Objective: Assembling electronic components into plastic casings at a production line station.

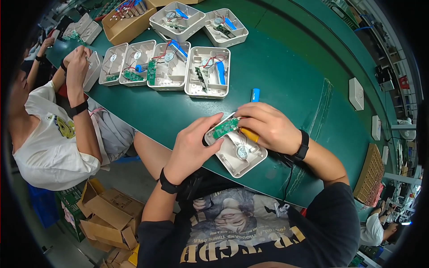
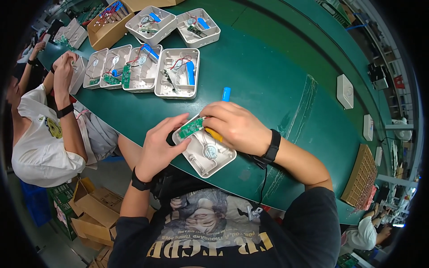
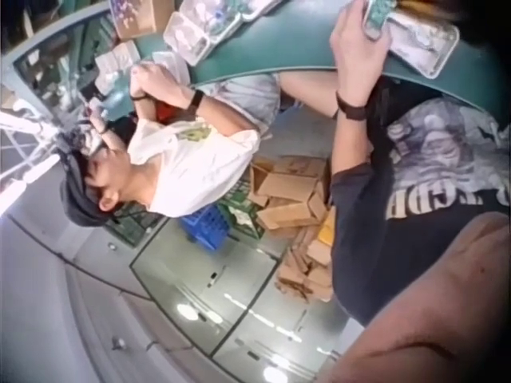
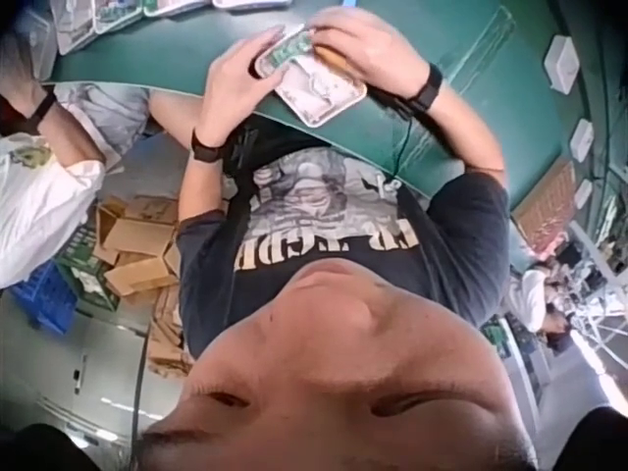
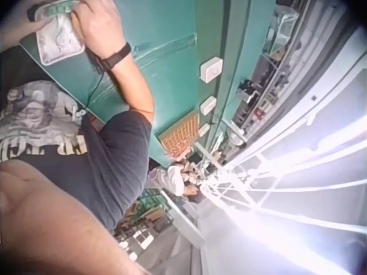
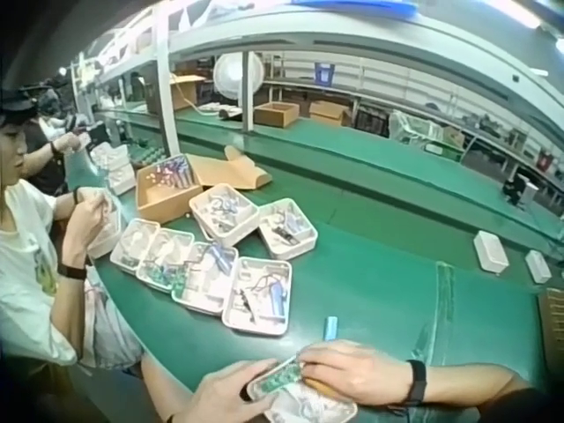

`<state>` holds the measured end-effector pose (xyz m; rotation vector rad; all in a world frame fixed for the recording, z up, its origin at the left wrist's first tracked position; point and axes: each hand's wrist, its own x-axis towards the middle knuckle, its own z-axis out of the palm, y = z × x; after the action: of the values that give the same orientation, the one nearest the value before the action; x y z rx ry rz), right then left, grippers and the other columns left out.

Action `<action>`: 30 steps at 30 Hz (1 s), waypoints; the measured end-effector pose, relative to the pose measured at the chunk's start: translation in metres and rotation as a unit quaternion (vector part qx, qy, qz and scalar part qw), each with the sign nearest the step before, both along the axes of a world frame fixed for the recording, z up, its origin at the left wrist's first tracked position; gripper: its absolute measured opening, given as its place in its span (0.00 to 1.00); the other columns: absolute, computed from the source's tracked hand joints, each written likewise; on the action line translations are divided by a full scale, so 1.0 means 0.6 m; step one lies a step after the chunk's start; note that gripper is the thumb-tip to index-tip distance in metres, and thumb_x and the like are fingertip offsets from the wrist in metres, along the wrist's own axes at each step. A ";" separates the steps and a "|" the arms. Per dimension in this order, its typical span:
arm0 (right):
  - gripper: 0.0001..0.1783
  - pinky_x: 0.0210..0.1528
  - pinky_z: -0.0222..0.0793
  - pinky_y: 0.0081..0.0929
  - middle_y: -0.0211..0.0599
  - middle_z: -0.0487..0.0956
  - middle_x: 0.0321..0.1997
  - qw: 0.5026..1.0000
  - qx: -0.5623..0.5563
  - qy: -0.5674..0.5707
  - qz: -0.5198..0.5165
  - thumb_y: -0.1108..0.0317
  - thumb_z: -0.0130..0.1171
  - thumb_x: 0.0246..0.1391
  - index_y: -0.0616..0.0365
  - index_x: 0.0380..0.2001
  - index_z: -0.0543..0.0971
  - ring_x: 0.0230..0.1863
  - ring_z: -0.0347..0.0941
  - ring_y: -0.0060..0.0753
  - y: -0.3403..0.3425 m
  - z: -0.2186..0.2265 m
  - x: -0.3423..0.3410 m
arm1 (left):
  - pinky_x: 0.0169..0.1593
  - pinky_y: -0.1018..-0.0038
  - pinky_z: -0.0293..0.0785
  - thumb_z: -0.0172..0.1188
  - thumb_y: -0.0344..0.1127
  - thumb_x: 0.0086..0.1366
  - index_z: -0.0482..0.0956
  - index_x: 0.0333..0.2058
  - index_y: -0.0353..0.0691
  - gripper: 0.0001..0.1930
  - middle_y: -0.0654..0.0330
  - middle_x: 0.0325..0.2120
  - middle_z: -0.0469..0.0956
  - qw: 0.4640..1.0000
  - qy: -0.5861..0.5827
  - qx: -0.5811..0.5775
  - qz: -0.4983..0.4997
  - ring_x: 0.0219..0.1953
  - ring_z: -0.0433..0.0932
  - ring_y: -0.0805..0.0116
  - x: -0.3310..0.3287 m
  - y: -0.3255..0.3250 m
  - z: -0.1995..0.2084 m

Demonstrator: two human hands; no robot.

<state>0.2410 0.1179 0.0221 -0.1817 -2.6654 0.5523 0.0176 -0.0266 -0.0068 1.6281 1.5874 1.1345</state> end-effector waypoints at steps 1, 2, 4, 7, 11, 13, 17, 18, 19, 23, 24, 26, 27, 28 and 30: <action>0.14 0.57 0.80 0.42 0.44 0.82 0.55 1.000 0.000 -0.001 -0.001 0.72 0.72 0.55 0.62 0.45 0.84 0.56 0.82 0.48 -0.002 0.001 -0.002 | 0.55 0.67 0.83 0.74 0.25 0.60 0.81 0.60 0.34 0.28 0.49 0.52 0.85 1.000 -0.014 -0.010 -0.010 0.51 0.87 0.56 0.002 0.002 0.001; 0.14 0.58 0.80 0.42 0.44 0.82 0.55 1.000 0.007 -0.020 0.002 0.72 0.71 0.56 0.63 0.45 0.83 0.57 0.81 0.48 -0.005 0.002 -0.003 | 0.55 0.67 0.83 0.74 0.25 0.60 0.81 0.60 0.34 0.28 0.49 0.52 0.85 1.000 -0.015 -0.010 -0.011 0.51 0.87 0.56 0.003 0.003 0.000; 0.13 0.59 0.78 0.42 0.45 0.81 0.55 0.998 0.022 -0.057 0.010 0.71 0.67 0.58 0.64 0.46 0.83 0.59 0.79 0.48 -0.008 0.004 -0.006 | 0.54 0.69 0.83 0.75 0.25 0.60 0.82 0.58 0.35 0.26 0.50 0.50 0.86 0.999 -0.030 -0.004 -0.019 0.50 0.88 0.57 0.003 0.007 -0.002; 0.13 0.60 0.78 0.41 0.45 0.80 0.55 0.996 0.044 -0.073 0.009 0.71 0.65 0.58 0.66 0.45 0.83 0.58 0.79 0.48 -0.014 0.015 -0.003 | 0.52 0.69 0.84 0.76 0.26 0.60 0.83 0.54 0.35 0.23 0.52 0.48 0.87 1.000 -0.017 -0.001 -0.026 0.48 0.89 0.57 0.000 0.007 -0.003; 0.14 0.59 0.78 0.41 0.46 0.80 0.55 0.993 0.086 -0.077 0.005 0.72 0.63 0.57 0.66 0.45 0.82 0.57 0.79 0.48 -0.021 0.013 -0.002 | 0.49 0.68 0.85 0.76 0.26 0.59 0.85 0.48 0.35 0.18 0.53 0.46 0.88 0.999 0.033 0.014 -0.035 0.45 0.89 0.58 -0.002 0.007 -0.007; 0.14 0.58 0.79 0.41 0.46 0.80 0.55 0.992 0.101 -0.075 0.004 0.72 0.63 0.57 0.66 0.45 0.82 0.57 0.80 0.48 -0.022 0.012 -0.005 | 0.46 0.68 0.86 0.77 0.28 0.59 0.85 0.43 0.35 0.14 0.54 0.45 0.89 0.997 0.054 0.037 -0.036 0.43 0.90 0.57 -0.002 0.006 -0.013; 0.13 0.57 0.79 0.40 0.45 0.80 0.55 0.995 0.044 -0.083 -0.013 0.72 0.63 0.56 0.65 0.44 0.82 0.56 0.80 0.47 -0.020 0.018 -0.010 | 0.39 0.68 0.86 0.76 0.31 0.60 0.85 0.40 0.38 0.11 0.56 0.47 0.89 0.994 0.076 0.064 -0.034 0.37 0.89 0.58 -0.003 0.006 -0.016; 0.12 0.57 0.79 0.39 0.45 0.81 0.55 0.994 0.045 -0.096 -0.012 0.72 0.63 0.56 0.65 0.43 0.82 0.56 0.80 0.47 -0.020 0.019 -0.011 | 0.39 0.68 0.86 0.76 0.31 0.60 0.85 0.40 0.38 0.11 0.56 0.47 0.89 0.994 0.076 0.064 -0.035 0.37 0.89 0.58 -0.002 0.006 -0.015; 0.12 0.56 0.80 0.39 0.45 0.81 0.55 0.993 0.045 -0.108 -0.010 0.72 0.63 0.56 0.65 0.43 0.81 0.55 0.80 0.47 -0.021 0.020 -0.011 | 0.39 0.68 0.86 0.76 0.31 0.60 0.85 0.40 0.39 0.11 0.57 0.46 0.89 0.995 0.076 0.050 -0.032 0.37 0.89 0.58 -0.001 0.006 -0.011; 0.12 0.55 0.80 0.39 0.43 0.81 0.55 0.993 0.049 -0.108 -0.006 0.72 0.64 0.56 0.64 0.43 0.81 0.55 0.80 0.46 -0.021 0.015 -0.009 | 0.38 0.68 0.86 0.76 0.32 0.61 0.86 0.39 0.39 0.10 0.58 0.46 0.89 0.995 0.093 0.032 -0.011 0.36 0.89 0.59 0.009 -0.001 -0.003; 0.12 0.55 0.80 0.39 0.42 0.81 0.55 0.993 0.051 -0.102 -0.004 0.72 0.64 0.56 0.64 0.43 0.82 0.54 0.80 0.46 -0.020 0.013 -0.009 | 0.38 0.68 0.86 0.77 0.32 0.61 0.86 0.39 0.39 0.10 0.58 0.45 0.90 0.993 0.111 0.041 0.004 0.36 0.89 0.59 0.013 -0.005 -0.002; 0.12 0.55 0.80 0.39 0.42 0.81 0.55 0.995 0.038 -0.087 -0.006 0.72 0.65 0.55 0.63 0.43 0.82 0.54 0.80 0.46 -0.017 0.004 -0.008 | 0.38 0.68 0.86 0.77 0.33 0.60 0.86 0.38 0.39 0.10 0.58 0.45 0.90 0.990 0.129 0.050 0.018 0.35 0.89 0.59 0.014 -0.007 -0.002; 0.12 0.54 0.80 0.39 0.42 0.81 0.54 0.997 0.026 -0.073 -0.007 0.72 0.65 0.55 0.63 0.43 0.82 0.53 0.80 0.45 -0.015 -0.001 -0.008 | 0.38 0.68 0.86 0.77 0.33 0.60 0.86 0.38 0.39 0.10 0.58 0.45 0.90 0.991 0.121 0.046 0.015 0.36 0.89 0.59 0.013 -0.005 -0.003; 0.12 0.53 0.80 0.39 0.41 0.81 0.54 0.998 0.014 -0.058 -0.007 0.72 0.66 0.54 0.63 0.43 0.83 0.52 0.80 0.45 -0.014 -0.004 -0.008 | 0.38 0.68 0.86 0.77 0.33 0.60 0.86 0.38 0.39 0.10 0.58 0.45 0.90 0.993 0.113 0.042 0.014 0.36 0.89 0.60 0.012 -0.004 -0.004; 0.12 0.53 0.80 0.39 0.41 0.81 0.54 0.998 0.013 -0.066 -0.008 0.72 0.66 0.54 0.62 0.42 0.83 0.52 0.80 0.45 -0.016 -0.005 -0.007 | 0.38 0.68 0.86 0.77 0.33 0.60 0.86 0.38 0.39 0.10 0.58 0.44 0.90 0.994 0.106 0.036 0.014 0.36 0.89 0.60 0.010 -0.004 -0.005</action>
<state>0.2365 0.1084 0.0191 -0.2393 -2.7945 0.5164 0.0233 -0.0287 -0.0095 1.8296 1.7228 1.0729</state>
